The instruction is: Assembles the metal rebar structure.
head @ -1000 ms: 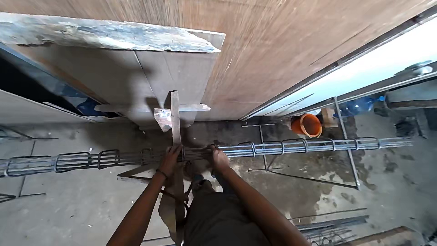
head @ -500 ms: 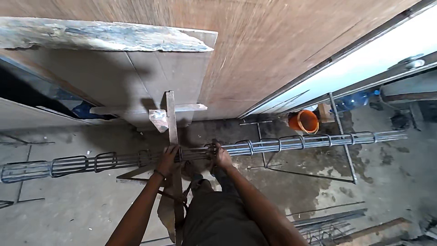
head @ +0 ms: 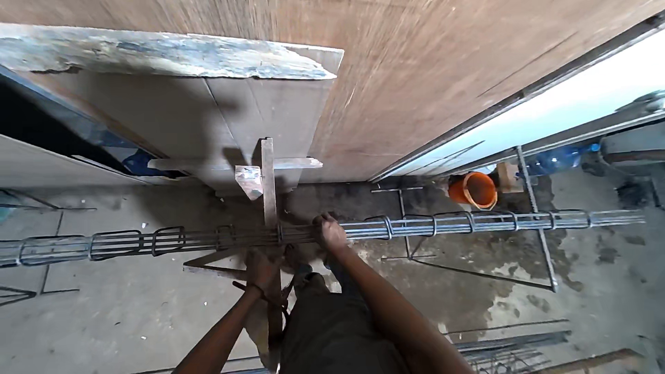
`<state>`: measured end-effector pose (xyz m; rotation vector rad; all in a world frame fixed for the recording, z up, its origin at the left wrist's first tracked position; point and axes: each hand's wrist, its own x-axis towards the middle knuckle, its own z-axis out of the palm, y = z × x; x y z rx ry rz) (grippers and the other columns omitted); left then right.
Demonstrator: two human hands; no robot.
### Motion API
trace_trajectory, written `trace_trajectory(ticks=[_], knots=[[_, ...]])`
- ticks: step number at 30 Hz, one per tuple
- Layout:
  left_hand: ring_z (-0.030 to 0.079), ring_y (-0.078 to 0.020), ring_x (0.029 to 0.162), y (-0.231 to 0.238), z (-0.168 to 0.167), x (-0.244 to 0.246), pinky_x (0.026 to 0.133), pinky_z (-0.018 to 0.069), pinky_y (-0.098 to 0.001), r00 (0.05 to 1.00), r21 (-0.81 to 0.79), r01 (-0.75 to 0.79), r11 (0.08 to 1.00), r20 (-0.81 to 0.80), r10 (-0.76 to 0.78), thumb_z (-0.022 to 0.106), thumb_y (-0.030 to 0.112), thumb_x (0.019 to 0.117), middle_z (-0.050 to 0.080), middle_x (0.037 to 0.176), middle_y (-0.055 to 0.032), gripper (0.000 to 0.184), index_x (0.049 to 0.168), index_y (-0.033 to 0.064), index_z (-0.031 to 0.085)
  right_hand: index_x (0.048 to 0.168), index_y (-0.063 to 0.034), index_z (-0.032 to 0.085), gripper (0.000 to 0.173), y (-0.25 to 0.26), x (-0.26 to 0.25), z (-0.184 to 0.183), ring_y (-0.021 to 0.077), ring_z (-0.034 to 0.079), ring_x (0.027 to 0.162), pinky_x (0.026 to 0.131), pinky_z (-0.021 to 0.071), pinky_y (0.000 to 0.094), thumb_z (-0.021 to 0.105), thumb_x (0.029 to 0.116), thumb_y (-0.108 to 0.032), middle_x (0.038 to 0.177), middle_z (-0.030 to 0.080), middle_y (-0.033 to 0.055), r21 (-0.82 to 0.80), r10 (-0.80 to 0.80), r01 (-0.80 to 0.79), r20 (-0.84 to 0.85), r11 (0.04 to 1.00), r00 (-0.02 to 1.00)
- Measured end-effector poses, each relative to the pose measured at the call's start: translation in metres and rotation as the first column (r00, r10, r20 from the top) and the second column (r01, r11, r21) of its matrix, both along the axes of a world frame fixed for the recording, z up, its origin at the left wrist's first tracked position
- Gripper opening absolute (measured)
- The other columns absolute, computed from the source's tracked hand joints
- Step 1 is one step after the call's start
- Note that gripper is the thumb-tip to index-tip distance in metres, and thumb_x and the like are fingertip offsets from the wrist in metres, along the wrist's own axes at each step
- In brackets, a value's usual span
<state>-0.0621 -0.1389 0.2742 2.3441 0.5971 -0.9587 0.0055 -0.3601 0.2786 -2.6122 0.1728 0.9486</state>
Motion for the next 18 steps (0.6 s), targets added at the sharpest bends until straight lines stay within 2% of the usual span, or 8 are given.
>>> trace_trajectory(ticks=[2,3,6,8,12,18], knots=[[0.041,-0.0468,0.142,0.000,-0.013,-0.005,0.117,0.0370,-0.0556,0.995,-0.085,-0.072,0.994,-0.081,0.065,0.080,0.050,0.0849,0.037,0.153,-0.0358,0.109,0.154,-0.0125,0.024,0.136,-0.0182,0.063,0.046,0.011,0.013,-0.007,0.0344,0.056,0.133,0.100,0.0516,0.0596,0.065,0.0950,-0.040,0.144,0.059,0.0119,0.003,0.091,-0.091,-0.098,0.996,0.991],[0.046,-0.0438,0.139,-0.001,-0.021,-0.004,0.116,0.0393,-0.0540,0.993,-0.113,-0.103,0.988,-0.072,0.096,0.081,0.049,0.0843,0.043,0.150,-0.0333,0.107,0.154,-0.0108,0.026,0.137,-0.0176,0.062,0.048,0.017,0.020,-0.008,0.0366,0.056,0.133,0.100,0.0505,0.0622,0.065,0.0946,-0.041,0.142,0.060,0.0142,0.000,0.127,-0.129,-0.154,0.992,0.980],[0.058,-0.0363,0.129,-0.007,-0.039,0.005,0.111,0.0442,-0.0510,0.977,-0.189,-0.212,0.959,-0.032,0.210,0.083,0.042,0.0853,0.060,0.136,-0.0261,0.089,0.147,-0.0066,0.042,0.134,-0.0124,0.063,0.050,0.031,0.040,0.000,0.0406,0.058,0.129,0.100,0.0477,0.0669,0.065,0.0963,-0.044,0.138,0.061,0.0194,0.033,0.225,-0.226,-0.292,0.974,0.930],[0.063,-0.0343,0.122,-0.008,-0.049,0.007,0.108,0.0469,-0.0513,0.961,-0.220,-0.274,0.936,-0.032,0.273,0.085,0.038,0.0836,0.066,0.127,-0.0231,0.082,0.142,-0.0054,0.049,0.133,-0.0093,0.064,0.050,0.035,0.049,0.002,0.0409,0.057,0.130,0.101,0.0463,0.0676,0.066,0.0969,-0.044,0.139,0.061,0.0204,0.057,0.287,-0.284,-0.323,0.957,0.902],[0.067,-0.0331,0.111,-0.009,-0.059,0.006,0.101,0.0511,-0.0520,0.944,-0.251,-0.327,0.911,-0.038,0.329,0.084,0.030,0.0845,0.069,0.117,-0.0217,0.066,0.133,-0.0055,0.056,0.125,-0.0028,0.067,0.044,0.036,0.062,-0.002,0.0436,0.059,0.126,0.101,0.0456,0.0682,0.065,0.0984,-0.038,0.133,0.063,0.0249,0.104,0.387,-0.376,-0.352,0.921,0.852],[0.066,-0.0321,0.114,-0.013,-0.057,0.005,0.103,0.0506,-0.0505,0.920,-0.270,-0.383,0.883,-0.022,0.392,0.085,0.023,0.0828,0.068,0.121,-0.0216,0.069,0.138,-0.0043,0.053,0.120,-0.0015,0.068,0.043,0.025,0.067,-0.024,0.0434,0.062,0.119,0.099,0.0472,0.0669,0.065,0.0989,-0.039,0.124,0.066,0.0253,0.160,0.426,-0.395,-0.347,0.905,0.835]])
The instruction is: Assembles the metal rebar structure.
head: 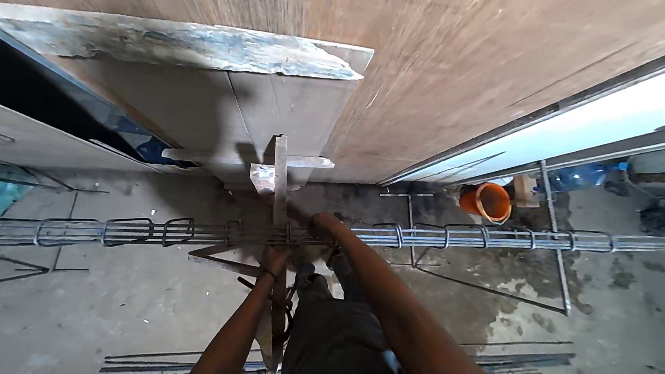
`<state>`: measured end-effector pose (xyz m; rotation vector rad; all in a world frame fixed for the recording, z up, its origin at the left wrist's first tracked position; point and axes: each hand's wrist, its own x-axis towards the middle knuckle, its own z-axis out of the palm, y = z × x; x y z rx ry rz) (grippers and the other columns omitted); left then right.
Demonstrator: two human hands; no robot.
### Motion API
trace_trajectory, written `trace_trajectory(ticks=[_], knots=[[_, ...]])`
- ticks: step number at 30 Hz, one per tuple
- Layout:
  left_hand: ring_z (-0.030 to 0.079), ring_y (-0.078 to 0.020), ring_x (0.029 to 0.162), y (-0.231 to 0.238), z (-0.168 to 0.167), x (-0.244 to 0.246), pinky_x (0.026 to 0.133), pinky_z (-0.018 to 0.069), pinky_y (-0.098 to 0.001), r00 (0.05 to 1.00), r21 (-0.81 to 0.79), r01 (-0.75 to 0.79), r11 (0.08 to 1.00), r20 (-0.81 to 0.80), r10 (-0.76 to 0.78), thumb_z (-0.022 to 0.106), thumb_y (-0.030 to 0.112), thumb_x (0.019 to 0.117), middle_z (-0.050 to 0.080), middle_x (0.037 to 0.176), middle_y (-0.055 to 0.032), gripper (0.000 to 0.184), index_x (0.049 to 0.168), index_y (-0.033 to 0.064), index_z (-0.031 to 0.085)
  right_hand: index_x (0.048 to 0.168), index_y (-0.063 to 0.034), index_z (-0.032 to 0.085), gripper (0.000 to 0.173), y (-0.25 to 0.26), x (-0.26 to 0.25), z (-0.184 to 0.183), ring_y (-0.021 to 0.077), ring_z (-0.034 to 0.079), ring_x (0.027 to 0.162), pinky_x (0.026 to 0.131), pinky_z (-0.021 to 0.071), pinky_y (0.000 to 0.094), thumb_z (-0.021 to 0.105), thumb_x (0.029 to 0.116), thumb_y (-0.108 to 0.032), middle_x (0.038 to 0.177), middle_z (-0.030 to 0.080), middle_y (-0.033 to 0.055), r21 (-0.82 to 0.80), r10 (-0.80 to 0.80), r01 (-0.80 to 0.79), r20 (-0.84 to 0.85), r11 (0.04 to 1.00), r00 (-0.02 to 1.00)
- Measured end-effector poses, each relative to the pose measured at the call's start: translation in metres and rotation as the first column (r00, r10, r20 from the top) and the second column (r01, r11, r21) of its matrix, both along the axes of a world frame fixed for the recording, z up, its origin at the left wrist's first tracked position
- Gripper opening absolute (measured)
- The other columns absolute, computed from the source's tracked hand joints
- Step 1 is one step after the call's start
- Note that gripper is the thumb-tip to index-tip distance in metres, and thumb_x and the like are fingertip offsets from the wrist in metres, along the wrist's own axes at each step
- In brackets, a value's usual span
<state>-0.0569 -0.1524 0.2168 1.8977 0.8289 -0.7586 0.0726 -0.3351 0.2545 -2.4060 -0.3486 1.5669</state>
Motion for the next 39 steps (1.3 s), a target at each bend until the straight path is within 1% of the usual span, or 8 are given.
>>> trace_trajectory(ticks=[11,17,26,28,32,33,36,39], knots=[[0.065,-0.0347,0.115,0.001,-0.004,-0.002,0.103,0.0509,-0.0522,0.999,-0.024,-0.031,0.999,0.009,0.031,0.084,0.020,0.0830,0.066,0.123,-0.0248,0.069,0.138,-0.0068,0.053,0.123,-0.0005,0.068,0.042,-0.001,0.003,0.003,0.0440,0.062,0.120,0.101,0.0455,0.0674,0.064,0.1005,-0.037,0.126,0.065,0.0262,0.043,-0.010,0.012,-0.040,0.999,0.999],[0.065,-0.0342,0.115,0.003,-0.008,-0.004,0.103,0.0506,-0.0525,0.998,-0.026,-0.052,0.998,0.033,0.053,0.085,0.019,0.0809,0.067,0.122,-0.0240,0.068,0.136,-0.0064,0.055,0.117,-0.0026,0.071,0.038,-0.002,0.003,0.001,0.0400,0.066,0.112,0.098,0.0483,0.0643,0.064,0.1000,-0.036,0.118,0.069,0.0226,0.067,-0.019,0.021,-0.035,0.998,0.999],[0.067,-0.0324,0.112,0.004,-0.014,-0.003,0.101,0.0526,-0.0525,0.997,-0.018,-0.068,0.998,0.031,0.068,0.089,0.021,0.0771,0.069,0.120,-0.0216,0.072,0.136,-0.0038,0.055,0.120,-0.0052,0.071,0.041,-0.005,0.000,-0.001,0.0401,0.062,0.121,0.102,0.0466,0.0645,0.060,0.1021,-0.041,0.125,0.067,0.0219,0.058,0.014,-0.013,-0.011,0.998,1.000],[0.069,-0.0318,0.108,0.004,-0.013,-0.003,0.098,0.0541,-0.0520,0.997,-0.027,-0.075,0.997,0.027,0.075,0.089,0.021,0.0767,0.069,0.117,-0.0214,0.072,0.136,-0.0041,0.055,0.122,-0.0069,0.070,0.042,-0.005,-0.002,0.005,0.0408,0.062,0.122,0.100,0.0475,0.0660,0.065,0.0985,-0.042,0.128,0.066,0.0223,0.039,-0.037,0.036,0.021,0.999,0.999],[0.066,-0.0339,0.113,0.006,-0.008,-0.003,0.101,0.0521,-0.0516,0.997,-0.056,-0.069,0.996,0.028,0.071,0.089,0.018,0.0777,0.066,0.123,-0.0245,0.075,0.139,-0.0057,0.051,0.148,-0.0195,0.052,0.068,0.009,-0.011,0.016,0.0417,0.057,0.129,0.099,0.0520,0.0604,0.077,0.0885,-0.037,0.153,0.044,0.0227,0.102,-0.115,0.094,0.229,0.990,0.967],[0.065,-0.0342,0.114,0.006,-0.007,-0.003,0.101,0.0516,-0.0516,0.998,-0.053,-0.063,0.997,0.025,0.064,0.088,0.018,0.0785,0.065,0.124,-0.0250,0.075,0.139,-0.0063,0.051,0.150,-0.0183,0.050,0.071,0.015,-0.016,0.013,0.0413,0.054,0.131,0.100,0.0516,0.0587,0.078,0.0871,-0.033,0.154,0.043,0.0223,0.141,-0.118,0.081,0.273,0.987,0.955],[0.066,-0.0323,0.113,0.005,-0.007,-0.003,0.101,0.0524,-0.0489,0.998,-0.060,-0.040,0.997,0.042,0.043,0.085,0.016,0.0820,0.066,0.123,-0.0241,0.070,0.139,-0.0067,0.051,0.149,-0.0194,0.049,0.086,0.034,-0.032,0.007,0.0402,0.048,0.138,0.097,0.0540,0.0578,0.087,0.0754,-0.039,0.157,0.039,0.0194,0.199,-0.126,0.066,0.305,0.978,0.944],[0.062,-0.0334,0.123,0.007,-0.011,-0.005,0.108,0.0481,-0.0488,0.999,-0.061,0.002,0.998,0.050,0.001,0.083,0.017,0.0860,0.063,0.132,-0.0248,0.071,0.143,-0.0058,0.048,0.149,-0.0158,0.049,0.084,0.047,-0.045,0.003,0.0410,0.045,0.140,0.097,0.0535,0.0583,0.087,0.0766,-0.035,0.156,0.041,0.0181,0.188,-0.130,0.073,0.314,0.979,0.941]])
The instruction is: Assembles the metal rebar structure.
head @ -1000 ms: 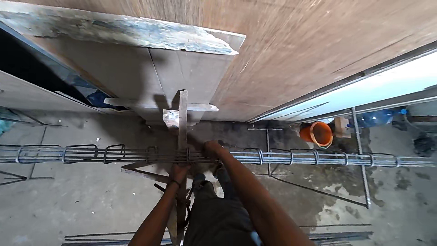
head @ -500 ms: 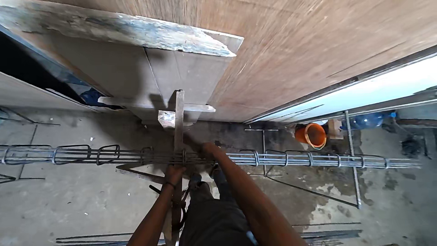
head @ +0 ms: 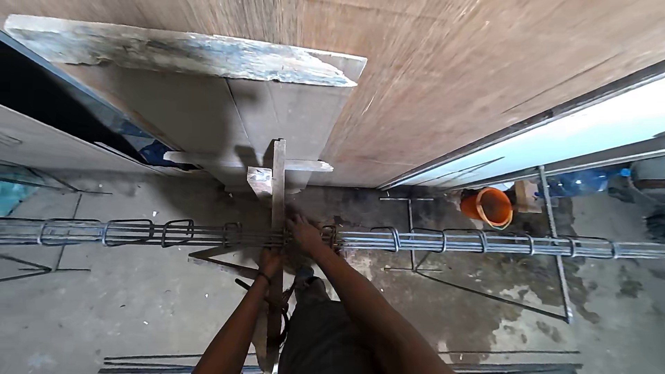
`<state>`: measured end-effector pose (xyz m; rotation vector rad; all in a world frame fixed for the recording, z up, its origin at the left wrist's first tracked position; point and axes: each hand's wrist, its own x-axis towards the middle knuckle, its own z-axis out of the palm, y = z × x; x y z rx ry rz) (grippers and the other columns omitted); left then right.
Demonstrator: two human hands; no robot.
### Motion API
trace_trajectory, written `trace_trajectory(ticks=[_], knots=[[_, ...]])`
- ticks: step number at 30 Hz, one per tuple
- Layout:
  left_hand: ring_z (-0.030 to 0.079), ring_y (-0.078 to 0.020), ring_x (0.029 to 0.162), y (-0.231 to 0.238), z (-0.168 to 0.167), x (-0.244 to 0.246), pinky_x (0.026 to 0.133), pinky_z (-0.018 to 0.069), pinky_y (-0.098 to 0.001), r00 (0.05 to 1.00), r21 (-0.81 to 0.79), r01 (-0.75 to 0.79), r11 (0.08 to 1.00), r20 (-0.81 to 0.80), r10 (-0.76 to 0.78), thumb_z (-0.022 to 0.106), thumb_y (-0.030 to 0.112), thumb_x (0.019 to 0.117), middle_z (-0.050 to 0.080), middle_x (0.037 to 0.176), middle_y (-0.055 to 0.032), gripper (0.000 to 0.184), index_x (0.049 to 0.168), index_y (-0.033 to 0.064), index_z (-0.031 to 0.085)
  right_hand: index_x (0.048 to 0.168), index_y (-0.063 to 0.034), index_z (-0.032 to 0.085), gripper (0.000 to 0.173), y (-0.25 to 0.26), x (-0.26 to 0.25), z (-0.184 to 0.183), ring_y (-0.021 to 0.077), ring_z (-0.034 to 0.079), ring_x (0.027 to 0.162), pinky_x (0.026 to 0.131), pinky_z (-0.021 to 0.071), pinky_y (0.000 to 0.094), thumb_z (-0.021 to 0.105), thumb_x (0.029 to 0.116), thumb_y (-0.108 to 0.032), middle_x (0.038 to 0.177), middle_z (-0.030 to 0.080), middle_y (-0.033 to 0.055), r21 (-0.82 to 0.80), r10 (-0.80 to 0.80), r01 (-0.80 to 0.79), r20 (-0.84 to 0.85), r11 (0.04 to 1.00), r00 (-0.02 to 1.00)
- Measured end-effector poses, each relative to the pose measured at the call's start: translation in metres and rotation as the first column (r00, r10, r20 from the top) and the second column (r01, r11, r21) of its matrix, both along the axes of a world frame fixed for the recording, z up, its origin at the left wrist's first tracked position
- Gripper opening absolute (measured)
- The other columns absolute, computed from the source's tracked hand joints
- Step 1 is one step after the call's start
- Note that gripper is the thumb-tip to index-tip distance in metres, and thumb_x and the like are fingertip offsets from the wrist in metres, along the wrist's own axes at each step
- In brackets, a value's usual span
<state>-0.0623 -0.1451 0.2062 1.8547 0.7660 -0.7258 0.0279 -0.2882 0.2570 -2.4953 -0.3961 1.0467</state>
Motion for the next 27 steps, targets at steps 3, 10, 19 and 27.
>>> trace_trajectory(ticks=[3,10,19,27], knots=[[0.062,-0.0339,0.123,0.000,0.001,-0.001,0.107,0.0490,-0.0507,1.000,0.026,0.020,0.999,0.005,-0.021,0.082,0.021,0.0854,0.062,0.132,-0.0244,0.072,0.144,-0.0041,0.048,0.149,-0.0148,0.049,0.079,0.003,-0.006,-0.003,0.0390,0.046,0.140,0.097,0.0533,0.0573,0.083,0.0807,-0.035,0.155,0.045,0.0142,-0.017,-0.003,0.003,0.013,1.000,1.000],[0.062,-0.0337,0.122,0.000,0.004,-0.001,0.107,0.0486,-0.0516,1.000,0.025,0.016,1.000,-0.004,-0.016,0.086,0.023,0.0817,0.063,0.130,-0.0235,0.074,0.142,-0.0026,0.051,0.148,-0.0112,0.049,0.082,-0.001,-0.003,-0.002,0.0367,0.045,0.142,0.102,0.0513,0.0550,0.081,0.0804,-0.045,0.155,0.046,0.0144,-0.048,0.043,-0.042,0.014,0.998,0.999],[0.057,-0.0357,0.129,0.004,0.009,0.000,0.111,0.0444,-0.0524,0.996,0.031,0.073,0.997,-0.051,-0.072,0.087,0.034,0.0816,0.058,0.138,-0.0249,0.087,0.148,-0.0017,0.044,0.148,-0.0202,0.054,0.052,-0.011,-0.005,0.008,0.0337,0.057,0.130,0.100,0.0536,0.0516,0.061,0.1002,-0.040,0.150,0.050,0.0159,0.080,-0.107,0.104,0.030,0.991,0.994],[0.069,-0.0251,0.105,0.039,0.097,-0.024,0.094,0.0564,-0.0430,0.987,-0.100,0.065,0.993,0.152,-0.049,0.054,0.022,0.1069,0.069,0.120,-0.0186,0.037,0.135,-0.0010,0.060,0.137,-0.0207,0.067,0.037,-0.026,-0.038,0.056,0.0306,0.073,0.104,0.088,0.0585,0.0534,0.046,0.1067,-0.026,0.117,0.074,0.0112,0.251,-0.190,0.118,0.285,0.961,0.940]])
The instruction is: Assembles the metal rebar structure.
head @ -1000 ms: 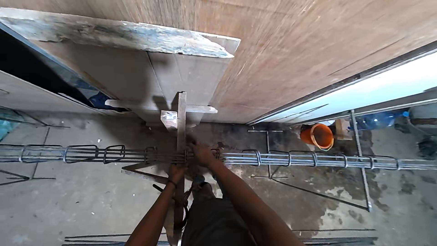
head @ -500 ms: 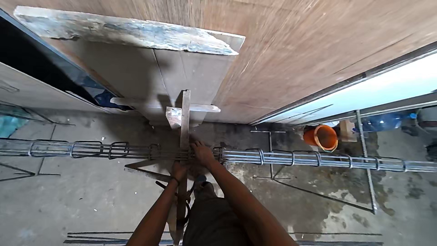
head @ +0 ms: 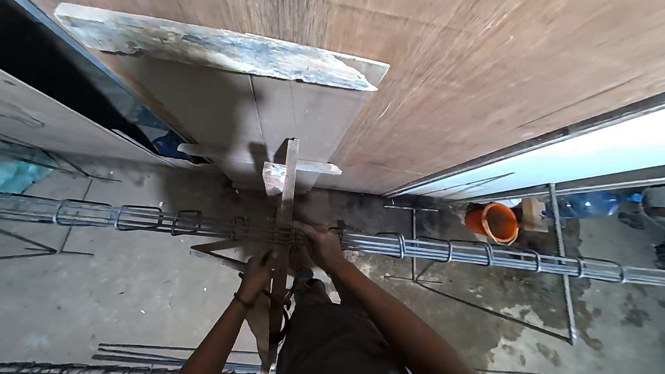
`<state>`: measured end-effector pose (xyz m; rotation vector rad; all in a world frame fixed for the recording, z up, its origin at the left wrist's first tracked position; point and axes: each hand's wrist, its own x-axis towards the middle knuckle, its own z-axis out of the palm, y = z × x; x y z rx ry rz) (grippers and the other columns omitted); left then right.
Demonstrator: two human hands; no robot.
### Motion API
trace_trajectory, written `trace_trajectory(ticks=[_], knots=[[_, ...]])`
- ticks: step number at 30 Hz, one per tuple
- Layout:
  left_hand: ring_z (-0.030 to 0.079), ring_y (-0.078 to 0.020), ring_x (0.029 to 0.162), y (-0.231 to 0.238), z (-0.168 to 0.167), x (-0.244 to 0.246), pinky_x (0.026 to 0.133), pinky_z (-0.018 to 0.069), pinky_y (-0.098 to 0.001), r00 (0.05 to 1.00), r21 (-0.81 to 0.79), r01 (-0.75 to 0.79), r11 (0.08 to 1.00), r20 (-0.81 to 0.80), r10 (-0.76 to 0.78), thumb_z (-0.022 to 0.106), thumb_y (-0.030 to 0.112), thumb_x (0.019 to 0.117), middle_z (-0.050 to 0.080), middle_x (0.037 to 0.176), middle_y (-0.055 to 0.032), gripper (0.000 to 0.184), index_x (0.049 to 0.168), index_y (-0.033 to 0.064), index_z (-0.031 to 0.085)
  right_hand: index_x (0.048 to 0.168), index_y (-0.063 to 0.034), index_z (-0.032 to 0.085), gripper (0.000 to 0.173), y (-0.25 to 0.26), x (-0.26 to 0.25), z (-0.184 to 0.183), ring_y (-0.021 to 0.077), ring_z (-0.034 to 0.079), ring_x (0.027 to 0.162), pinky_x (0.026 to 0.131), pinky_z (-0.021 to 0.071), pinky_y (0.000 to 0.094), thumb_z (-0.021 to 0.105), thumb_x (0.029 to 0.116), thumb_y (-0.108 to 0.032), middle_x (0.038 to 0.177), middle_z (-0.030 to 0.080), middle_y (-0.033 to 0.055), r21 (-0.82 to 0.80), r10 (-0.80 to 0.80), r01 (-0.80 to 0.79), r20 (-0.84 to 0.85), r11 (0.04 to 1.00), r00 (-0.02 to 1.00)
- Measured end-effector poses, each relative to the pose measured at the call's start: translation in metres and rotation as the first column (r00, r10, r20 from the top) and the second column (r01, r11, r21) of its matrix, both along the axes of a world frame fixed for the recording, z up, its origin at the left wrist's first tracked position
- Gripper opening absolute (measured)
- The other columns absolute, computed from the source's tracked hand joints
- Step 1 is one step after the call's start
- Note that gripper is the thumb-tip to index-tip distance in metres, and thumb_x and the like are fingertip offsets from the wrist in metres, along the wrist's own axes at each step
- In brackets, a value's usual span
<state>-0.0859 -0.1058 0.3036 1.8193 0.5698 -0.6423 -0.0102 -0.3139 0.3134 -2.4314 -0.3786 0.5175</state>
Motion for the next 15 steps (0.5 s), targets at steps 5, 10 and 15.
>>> trace_trajectory(ticks=[5,10,15], knots=[[0.069,-0.0122,0.089,-0.007,0.025,-0.007,0.081,0.0596,-0.0290,0.874,-0.390,-0.424,0.817,0.061,0.483,0.051,0.009,0.1065,0.070,0.109,-0.0086,0.032,0.135,-0.0028,0.058,0.143,-0.0205,0.061,0.040,0.003,-0.057,0.021,0.0352,0.072,0.091,0.083,0.0561,0.0585,0.047,0.1067,-0.027,0.101,0.075,0.0160,0.113,0.102,-0.075,-0.265,0.991,0.959],[0.071,-0.0110,0.073,-0.001,0.023,-0.016,0.069,0.0618,-0.0264,0.840,-0.344,-0.493,0.799,0.047,0.540,0.060,0.000,0.1003,0.073,0.088,-0.0064,0.017,0.117,-0.0048,0.064,0.144,-0.0157,0.059,0.040,0.008,-0.077,0.022,0.0365,0.071,0.096,0.087,0.0550,0.0572,0.045,0.1070,-0.020,0.103,0.073,0.0183,0.154,0.182,-0.136,-0.342,0.979,0.922],[0.069,-0.0106,0.071,0.011,0.019,0.000,0.066,0.0598,-0.0254,0.899,-0.351,-0.414,0.840,-0.010,0.438,0.060,-0.001,0.0997,0.073,0.089,-0.0075,0.025,0.125,-0.0044,0.060,0.148,-0.0172,0.054,0.043,0.011,-0.070,0.040,0.0390,0.071,0.097,0.086,0.0547,0.0599,0.047,0.1052,-0.018,0.105,0.073,0.0184,0.098,0.263,-0.244,-0.397,0.965,0.879]])
